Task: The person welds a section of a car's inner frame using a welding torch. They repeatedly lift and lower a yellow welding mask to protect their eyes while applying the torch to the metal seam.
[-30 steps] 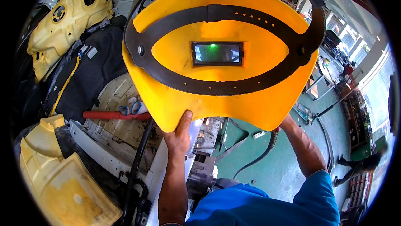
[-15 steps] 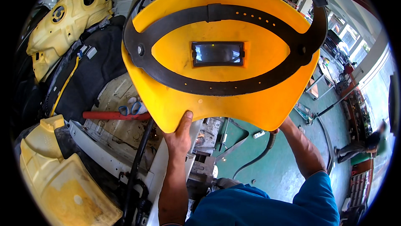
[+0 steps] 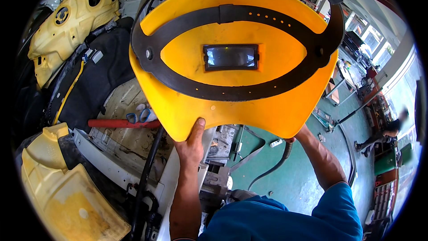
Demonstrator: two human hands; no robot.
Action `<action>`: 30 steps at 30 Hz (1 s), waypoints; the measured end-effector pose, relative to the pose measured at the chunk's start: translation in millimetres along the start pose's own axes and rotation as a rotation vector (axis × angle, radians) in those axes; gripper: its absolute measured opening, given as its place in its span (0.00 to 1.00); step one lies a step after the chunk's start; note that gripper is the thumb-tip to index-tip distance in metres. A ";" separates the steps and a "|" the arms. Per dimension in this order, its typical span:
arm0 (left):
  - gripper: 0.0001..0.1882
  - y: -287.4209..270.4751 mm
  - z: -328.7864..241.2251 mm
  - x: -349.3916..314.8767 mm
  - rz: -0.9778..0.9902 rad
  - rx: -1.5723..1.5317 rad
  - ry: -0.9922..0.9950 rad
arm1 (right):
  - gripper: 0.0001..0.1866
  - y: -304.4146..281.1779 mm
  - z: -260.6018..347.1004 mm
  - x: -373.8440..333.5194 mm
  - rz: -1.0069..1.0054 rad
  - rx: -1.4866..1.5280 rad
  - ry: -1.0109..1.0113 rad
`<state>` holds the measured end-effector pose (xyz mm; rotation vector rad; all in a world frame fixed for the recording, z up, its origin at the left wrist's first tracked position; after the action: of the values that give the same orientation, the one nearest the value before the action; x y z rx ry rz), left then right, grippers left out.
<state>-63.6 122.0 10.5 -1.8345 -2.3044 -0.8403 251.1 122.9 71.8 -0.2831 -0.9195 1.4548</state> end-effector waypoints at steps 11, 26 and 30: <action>0.33 0.4 -0.9 -0.2 -0.017 -0.025 0.005 | 0.24 -0.5 -13.7 -0.6 0.031 0.036 0.025; 0.29 0.1 0.4 -1.9 -0.020 -0.013 -0.026 | 0.23 -0.1 -19.6 -2.4 0.035 0.161 0.153; 0.29 -1.6 0.8 -0.6 -0.024 -0.032 -0.013 | 0.23 -1.3 -10.7 0.1 0.016 0.100 0.113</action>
<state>-64.7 121.6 9.0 -1.8346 -2.3386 -0.8758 259.3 126.6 65.8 -0.2962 -0.7523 1.4791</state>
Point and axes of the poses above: each hand's wrist, its own x-axis towards the middle knuckle, its own y-axis out of the palm, z = x × y, the point moved 10 cm from there along x, towards the middle knuckle, and after that the axes turned 9 degrees about x, right-handed, at the moved point
